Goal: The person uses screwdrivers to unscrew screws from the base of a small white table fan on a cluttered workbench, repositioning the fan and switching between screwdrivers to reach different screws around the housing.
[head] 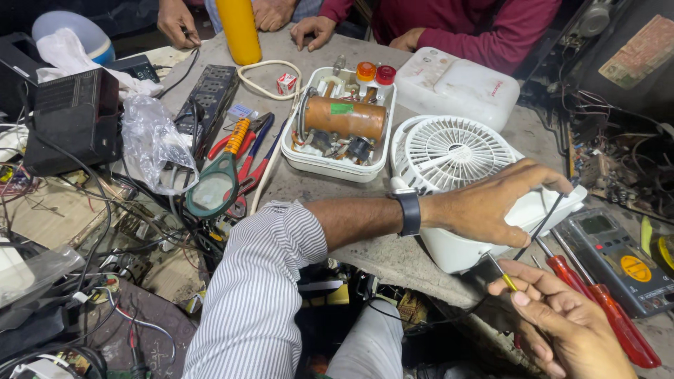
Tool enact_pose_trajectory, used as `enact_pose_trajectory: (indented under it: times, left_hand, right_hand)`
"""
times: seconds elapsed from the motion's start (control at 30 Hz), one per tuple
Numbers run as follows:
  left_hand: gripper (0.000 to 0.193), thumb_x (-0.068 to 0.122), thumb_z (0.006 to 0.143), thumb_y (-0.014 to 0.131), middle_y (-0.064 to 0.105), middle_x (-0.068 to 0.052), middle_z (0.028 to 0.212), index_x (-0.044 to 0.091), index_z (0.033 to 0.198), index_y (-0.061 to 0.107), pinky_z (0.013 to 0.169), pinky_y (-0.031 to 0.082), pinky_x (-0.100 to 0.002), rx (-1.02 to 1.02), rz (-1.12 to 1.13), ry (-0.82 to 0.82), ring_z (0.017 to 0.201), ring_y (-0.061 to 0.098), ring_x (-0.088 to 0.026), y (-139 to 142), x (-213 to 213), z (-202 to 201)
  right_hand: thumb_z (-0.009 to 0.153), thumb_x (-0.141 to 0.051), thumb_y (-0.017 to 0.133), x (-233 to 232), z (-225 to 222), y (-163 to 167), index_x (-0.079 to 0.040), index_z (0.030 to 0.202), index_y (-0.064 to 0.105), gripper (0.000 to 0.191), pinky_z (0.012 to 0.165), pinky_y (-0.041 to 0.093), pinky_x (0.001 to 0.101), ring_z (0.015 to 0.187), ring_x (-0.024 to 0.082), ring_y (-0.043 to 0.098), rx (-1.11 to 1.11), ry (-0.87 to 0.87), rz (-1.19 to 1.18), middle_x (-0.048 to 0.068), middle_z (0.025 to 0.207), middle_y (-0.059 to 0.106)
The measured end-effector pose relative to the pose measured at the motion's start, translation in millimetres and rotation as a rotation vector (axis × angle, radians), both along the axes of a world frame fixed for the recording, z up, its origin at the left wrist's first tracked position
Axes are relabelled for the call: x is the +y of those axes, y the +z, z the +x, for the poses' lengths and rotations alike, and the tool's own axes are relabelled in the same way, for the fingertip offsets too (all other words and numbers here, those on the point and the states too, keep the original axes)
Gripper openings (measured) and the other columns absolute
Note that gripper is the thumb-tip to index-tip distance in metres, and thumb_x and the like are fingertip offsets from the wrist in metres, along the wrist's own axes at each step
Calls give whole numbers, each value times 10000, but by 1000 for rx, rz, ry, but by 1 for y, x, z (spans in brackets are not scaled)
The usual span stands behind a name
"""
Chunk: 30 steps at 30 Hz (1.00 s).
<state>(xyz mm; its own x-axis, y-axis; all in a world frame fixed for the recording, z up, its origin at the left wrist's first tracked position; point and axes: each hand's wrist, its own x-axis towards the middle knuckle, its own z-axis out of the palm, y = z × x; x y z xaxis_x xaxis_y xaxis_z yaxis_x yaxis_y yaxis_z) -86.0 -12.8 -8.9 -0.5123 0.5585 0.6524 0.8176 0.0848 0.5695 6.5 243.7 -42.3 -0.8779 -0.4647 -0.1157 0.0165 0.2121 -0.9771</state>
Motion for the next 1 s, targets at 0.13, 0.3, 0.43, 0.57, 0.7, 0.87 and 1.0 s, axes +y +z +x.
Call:
enact_pose_trajectory:
  times: [0.13,0.3,0.43,0.57,0.7,0.87,1.0]
  left_hand:
    - [959,52,741,757,436,-165,1502,133,1578,294,1309,304,-447,-12,22,-40,1513,361,-342,-3,10,-10]
    - [1008,43,743,710,334,-214,1545,152,1620,225,1253,372,-493,-235,-9,-35,1547,293,-406,-5,24,-14]
    - [1015,40,765,724,288,-231,1587,152,1624,197,1307,272,-536,-168,19,-16,1591,186,-425,-5,29,-13]
    - [1028,47,777,716,261,-226,1622,141,1640,164,1318,276,-526,-178,11,-57,1611,158,-407,-8,26,-13]
    - [994,52,822,718,251,-198,1607,141,1620,131,1338,256,-489,-108,23,-91,1593,155,-355,-15,25,-16]
    - [1006,51,818,707,266,-173,1608,158,1628,121,1362,255,-475,-105,39,-99,1544,175,-325,-20,25,-19]
    - [1014,43,819,717,268,-168,1612,163,1633,124,1371,244,-477,-138,37,-113,1547,180,-322,-20,24,-18]
  right_hand:
    - [972,-61,658,-18,4,8,75,1414,627,463,875,540,309,1023,165,711,253,-41,151,183,1115,752]
    - [901,-255,770,-18,15,26,-226,1396,685,503,773,612,265,756,125,697,564,-87,866,-12,956,733]
    - [839,-386,722,-7,11,29,-409,1533,504,728,796,599,246,767,52,714,808,81,1417,-88,939,702]
    - [893,-282,703,6,-4,23,-238,1444,623,558,726,575,292,746,114,699,562,131,529,5,875,712]
    - [904,-279,694,17,-16,13,-223,1443,614,548,711,573,295,741,129,710,-36,117,163,5,881,717]
    - [918,-277,683,18,-15,2,-204,1442,603,535,692,570,299,735,148,722,350,159,264,4,888,724]
    - [880,-345,698,14,-8,4,-282,1463,595,596,649,579,281,656,133,734,1058,82,930,-37,818,696]
